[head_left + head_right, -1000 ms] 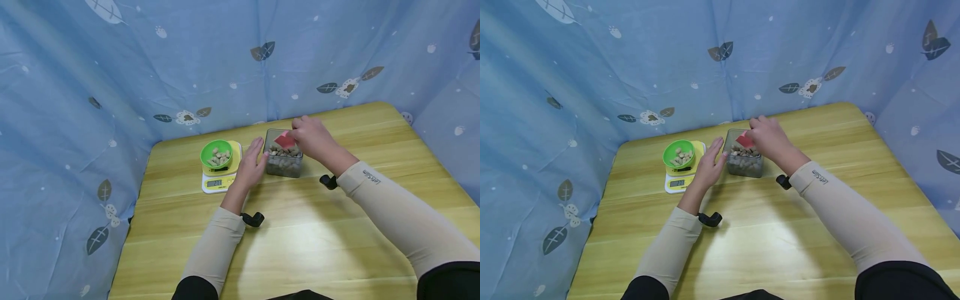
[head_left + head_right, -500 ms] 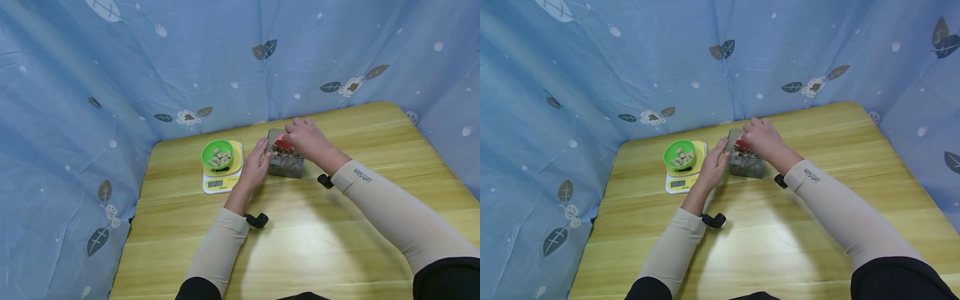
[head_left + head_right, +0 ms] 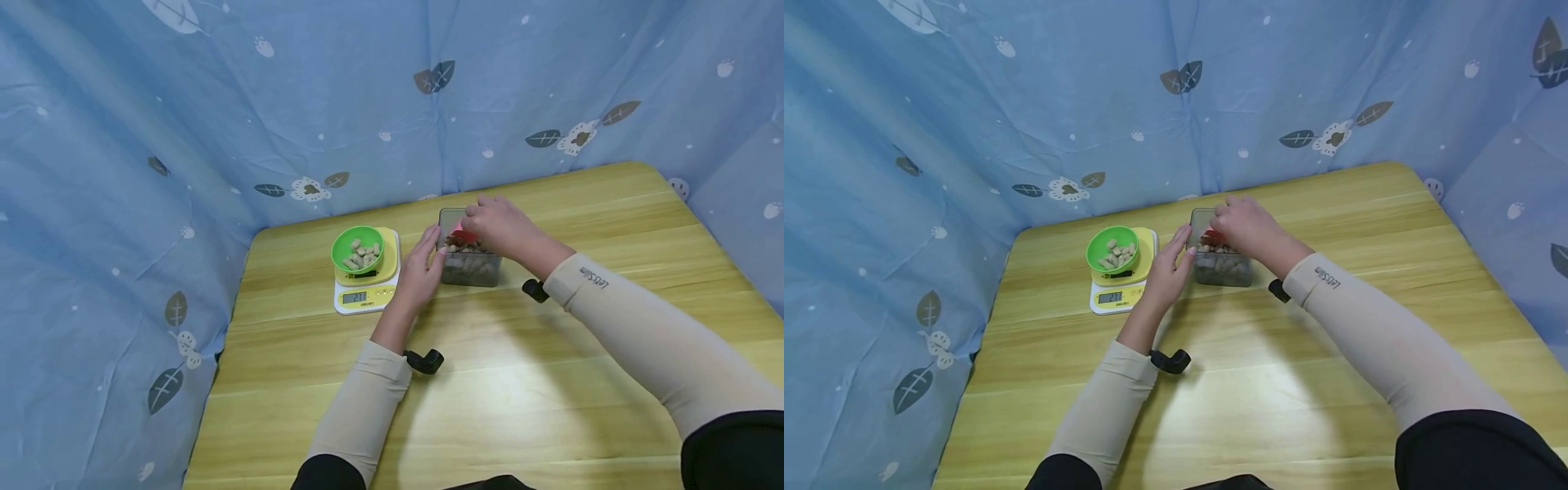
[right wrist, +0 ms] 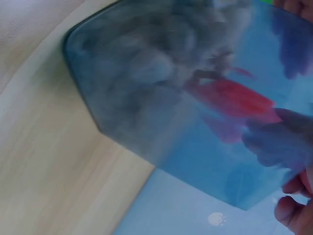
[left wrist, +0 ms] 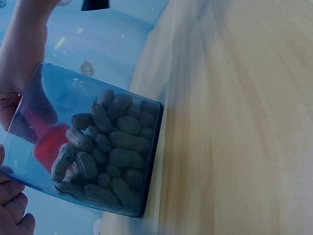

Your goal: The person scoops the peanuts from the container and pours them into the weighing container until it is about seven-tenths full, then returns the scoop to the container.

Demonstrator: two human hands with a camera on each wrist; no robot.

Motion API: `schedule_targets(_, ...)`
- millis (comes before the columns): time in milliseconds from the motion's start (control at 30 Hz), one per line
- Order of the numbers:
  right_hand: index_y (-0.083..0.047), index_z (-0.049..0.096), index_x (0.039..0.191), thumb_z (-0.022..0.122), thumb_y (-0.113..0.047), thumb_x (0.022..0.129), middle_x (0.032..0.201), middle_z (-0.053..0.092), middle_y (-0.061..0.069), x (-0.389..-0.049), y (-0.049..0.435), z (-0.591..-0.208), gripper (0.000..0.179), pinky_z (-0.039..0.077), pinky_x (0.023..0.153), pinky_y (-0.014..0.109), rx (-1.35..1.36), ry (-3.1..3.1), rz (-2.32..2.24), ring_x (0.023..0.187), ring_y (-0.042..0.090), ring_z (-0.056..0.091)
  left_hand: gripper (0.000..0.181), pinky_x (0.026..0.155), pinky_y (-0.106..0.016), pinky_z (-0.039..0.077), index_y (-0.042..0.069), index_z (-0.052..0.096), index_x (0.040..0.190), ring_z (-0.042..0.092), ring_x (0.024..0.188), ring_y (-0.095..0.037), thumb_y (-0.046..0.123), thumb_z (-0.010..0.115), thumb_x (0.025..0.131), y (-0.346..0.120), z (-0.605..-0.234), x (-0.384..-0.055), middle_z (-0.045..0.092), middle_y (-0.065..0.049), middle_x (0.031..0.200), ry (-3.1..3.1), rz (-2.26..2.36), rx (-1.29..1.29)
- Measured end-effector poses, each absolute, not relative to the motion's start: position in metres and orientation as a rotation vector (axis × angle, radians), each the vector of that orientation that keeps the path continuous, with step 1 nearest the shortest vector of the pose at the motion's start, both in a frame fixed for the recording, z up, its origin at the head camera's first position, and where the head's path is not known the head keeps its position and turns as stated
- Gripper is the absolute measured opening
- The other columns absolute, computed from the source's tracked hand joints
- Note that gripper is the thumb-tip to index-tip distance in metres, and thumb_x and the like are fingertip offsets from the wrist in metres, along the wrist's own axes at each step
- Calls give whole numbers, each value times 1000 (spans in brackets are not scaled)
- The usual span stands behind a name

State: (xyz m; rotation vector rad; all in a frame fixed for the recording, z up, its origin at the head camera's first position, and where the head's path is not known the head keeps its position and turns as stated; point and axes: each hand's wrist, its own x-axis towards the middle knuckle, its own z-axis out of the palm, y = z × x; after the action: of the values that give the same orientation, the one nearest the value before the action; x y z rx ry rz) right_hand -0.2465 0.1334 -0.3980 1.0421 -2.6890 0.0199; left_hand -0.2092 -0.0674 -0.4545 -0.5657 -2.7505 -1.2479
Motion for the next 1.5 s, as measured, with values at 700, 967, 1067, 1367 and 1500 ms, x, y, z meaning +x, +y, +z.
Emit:
schedule_targets(700,-5,74,95,68,-4,89,93,72,8,-252,145,-380,8,56,80,45,1038,-3074,488,88,27,67,56,123,-32,21,13,32,155,16,151,-8,41,37,106,-61,-452,-203,25,4,162,-2811,-1100,-575)
schedule_targets(967,-5,74,100,71,-8,89,93,73,7,-252,153,-374,12,54,77,42,1002,-3150,712,83,22,63,54,123,-35,22,10,35,153,20,151,-15,37,39,107,-60,-451,-202,28,2,162,-2803,-1074,-582)
schedule_targets(1067,-6,75,98,70,-11,91,90,72,6,-253,152,-381,10,52,73,40,981,-3142,788,77,20,60,54,123,-37,22,11,34,154,20,151,-15,38,37,107,-60,-451,-201,26,3,162,-2806,-1087,-577)
schedule_targets(1367,-2,75,104,69,-10,91,92,64,12,-246,165,-391,17,45,72,39,886,-2999,860,83,24,53,55,123,-34,21,13,33,155,18,151,-10,39,38,107,-60,-453,-197,26,5,162,-2810,-1106,-545)
schedule_targets(1500,-1,72,115,69,-14,92,100,61,14,-243,176,-390,26,42,73,38,774,-3003,1002,88,26,51,55,123,-32,20,15,31,155,18,151,-11,39,37,107,-60,-453,-196,25,5,162,-2809,-1104,-548)
